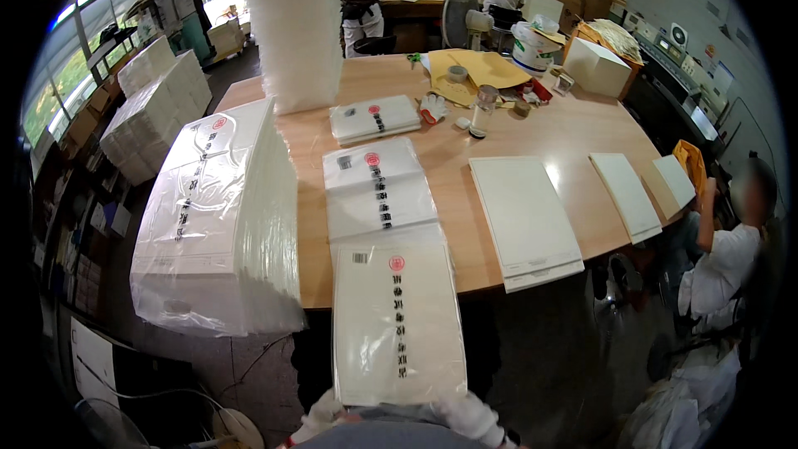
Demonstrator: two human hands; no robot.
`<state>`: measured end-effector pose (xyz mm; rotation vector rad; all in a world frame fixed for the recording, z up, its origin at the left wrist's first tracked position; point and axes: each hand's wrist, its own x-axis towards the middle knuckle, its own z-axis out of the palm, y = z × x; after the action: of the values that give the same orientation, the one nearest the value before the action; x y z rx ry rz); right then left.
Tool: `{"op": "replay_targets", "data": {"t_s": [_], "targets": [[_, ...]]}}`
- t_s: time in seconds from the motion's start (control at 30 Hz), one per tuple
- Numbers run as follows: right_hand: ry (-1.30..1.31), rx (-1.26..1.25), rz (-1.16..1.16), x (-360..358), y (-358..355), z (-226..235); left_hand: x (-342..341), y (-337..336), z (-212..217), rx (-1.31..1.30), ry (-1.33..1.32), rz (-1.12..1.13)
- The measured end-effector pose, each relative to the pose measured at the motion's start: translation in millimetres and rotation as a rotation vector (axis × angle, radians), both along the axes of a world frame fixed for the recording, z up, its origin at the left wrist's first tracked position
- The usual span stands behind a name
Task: The person repeatedly picks up white paper documents from a stack, places each into a clear plastic sleeve, and sets the sealed package on the table. The process is repeated continuously throughout the clip.
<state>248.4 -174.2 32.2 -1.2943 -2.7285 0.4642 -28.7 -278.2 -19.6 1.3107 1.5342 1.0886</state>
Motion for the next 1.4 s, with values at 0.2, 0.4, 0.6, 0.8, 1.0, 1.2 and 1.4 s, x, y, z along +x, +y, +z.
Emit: {"op": "replay_targets", "data": {"t_s": [0.2,0.4,0.6,0.8,1.0,1.2,1.4], "targets": [[0.430,-0.467,-0.169,40,-13,7,-2,-3,38,-0.060,-0.489,0.275],[0.810,-0.776,-0.571,39,31,-54,24,63,85,0.362,0.209,-0.126],[1.385,-1.272,-0.321,-67,43,-14,-21,68,176,0.843,0.557,-0.065],[1.369,-1.424,0.179,-205,136,53,-96,94,213,1.203,-0.240,0.810],[0.942,-1.300,0.254,-293,75,116,-274,46,163,0.899,-0.350,0.952],[1.194,-0.972,0.443,-253,89,-6,-270,6,4,0.572,-0.314,1.027],[0.841,-1.280,-0.368,-109,86,-68,-77,78,-82,0.060,0.234,0.155]]}}
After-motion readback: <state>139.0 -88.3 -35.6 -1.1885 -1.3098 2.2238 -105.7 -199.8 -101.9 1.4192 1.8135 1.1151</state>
